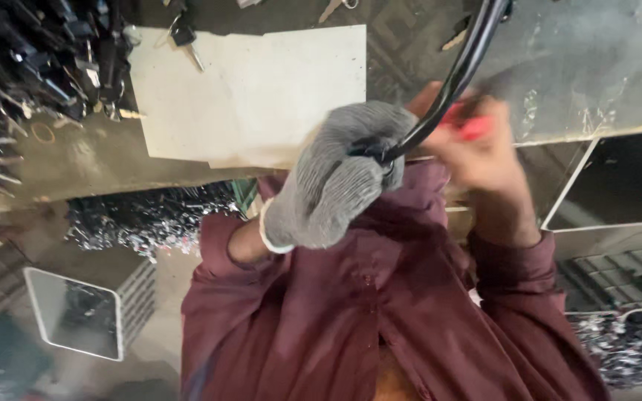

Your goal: The person holds a black cable with a connector at one end and uses red-handled pliers to strip insulation from the wire ends, pulling off cut insulation pieces and working along the cable. They repeatedly reposition the cable on the workbench and set the pliers down between cuts.

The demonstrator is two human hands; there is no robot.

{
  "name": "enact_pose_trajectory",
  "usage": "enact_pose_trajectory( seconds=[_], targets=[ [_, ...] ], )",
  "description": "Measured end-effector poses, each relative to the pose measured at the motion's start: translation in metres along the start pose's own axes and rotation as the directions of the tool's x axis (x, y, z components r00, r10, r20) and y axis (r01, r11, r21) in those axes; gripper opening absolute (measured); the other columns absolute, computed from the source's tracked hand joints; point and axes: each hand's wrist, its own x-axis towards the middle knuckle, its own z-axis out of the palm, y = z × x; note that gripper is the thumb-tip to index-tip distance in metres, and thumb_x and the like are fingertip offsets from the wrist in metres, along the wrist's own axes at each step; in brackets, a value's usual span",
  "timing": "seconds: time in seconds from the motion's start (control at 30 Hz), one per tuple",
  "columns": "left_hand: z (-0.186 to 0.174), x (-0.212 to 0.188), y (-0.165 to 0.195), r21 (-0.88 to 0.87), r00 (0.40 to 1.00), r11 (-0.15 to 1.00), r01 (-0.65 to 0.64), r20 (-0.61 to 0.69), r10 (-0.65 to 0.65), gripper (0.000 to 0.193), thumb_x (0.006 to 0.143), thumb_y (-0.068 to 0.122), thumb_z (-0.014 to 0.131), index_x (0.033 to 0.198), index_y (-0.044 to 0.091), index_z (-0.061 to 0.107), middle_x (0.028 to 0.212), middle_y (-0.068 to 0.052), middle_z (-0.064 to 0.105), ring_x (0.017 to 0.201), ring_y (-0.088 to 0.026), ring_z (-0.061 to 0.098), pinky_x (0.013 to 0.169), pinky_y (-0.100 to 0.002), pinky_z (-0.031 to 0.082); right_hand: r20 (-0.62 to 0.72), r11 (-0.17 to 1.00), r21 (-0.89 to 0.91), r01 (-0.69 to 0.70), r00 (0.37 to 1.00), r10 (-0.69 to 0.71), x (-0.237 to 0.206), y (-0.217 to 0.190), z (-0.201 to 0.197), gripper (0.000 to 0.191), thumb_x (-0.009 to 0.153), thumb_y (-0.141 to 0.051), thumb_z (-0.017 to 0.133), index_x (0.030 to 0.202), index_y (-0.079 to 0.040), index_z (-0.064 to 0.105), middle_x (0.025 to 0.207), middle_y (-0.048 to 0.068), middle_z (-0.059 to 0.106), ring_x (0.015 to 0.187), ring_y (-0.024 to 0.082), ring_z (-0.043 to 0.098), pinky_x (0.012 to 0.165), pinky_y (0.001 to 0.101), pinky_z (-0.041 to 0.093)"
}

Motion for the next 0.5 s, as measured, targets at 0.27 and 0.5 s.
enact_pose_trajectory(
  seconds=[0.27,0.5],
  targets=[
    [0.013,0.021,-0.015,-0.293,0.927,0.926,0.238,-0.215,-0.307,0.041,0.117,0.009,0.062,0.144,-0.012,0.04,0.101,-0.012,0.061,0.081,-0.014,0.061,0.067,-0.026,0.048,0.022,0.75,-0.549,0.368,0.904,-0.427,0.009,-0.006,0.001,0.041,0.096,-0.037,0.086,0.094,-0.008,0.058,0.093,0.005,0.066,0.091,0.026,0.071,0.074,0.0356,0.052],
    [-0.004,-0.003,0.016,0.417,0.99,0.904,-0.095,0.135,0.042,0.061,0.117,0.02,0.064,0.161,0.005,0.024,0.13,-0.007,0.061,0.105,-0.014,0.063,0.093,-0.029,0.055,0.11,0.795,-0.502,0.34,0.937,-0.331,0.016,-0.004,-0.004,0.039,0.073,-0.025,0.083,0.098,-0.005,0.061,0.091,0.01,0.063,0.083,0.031,0.064,0.066,0.0413,0.049]
  ],
)
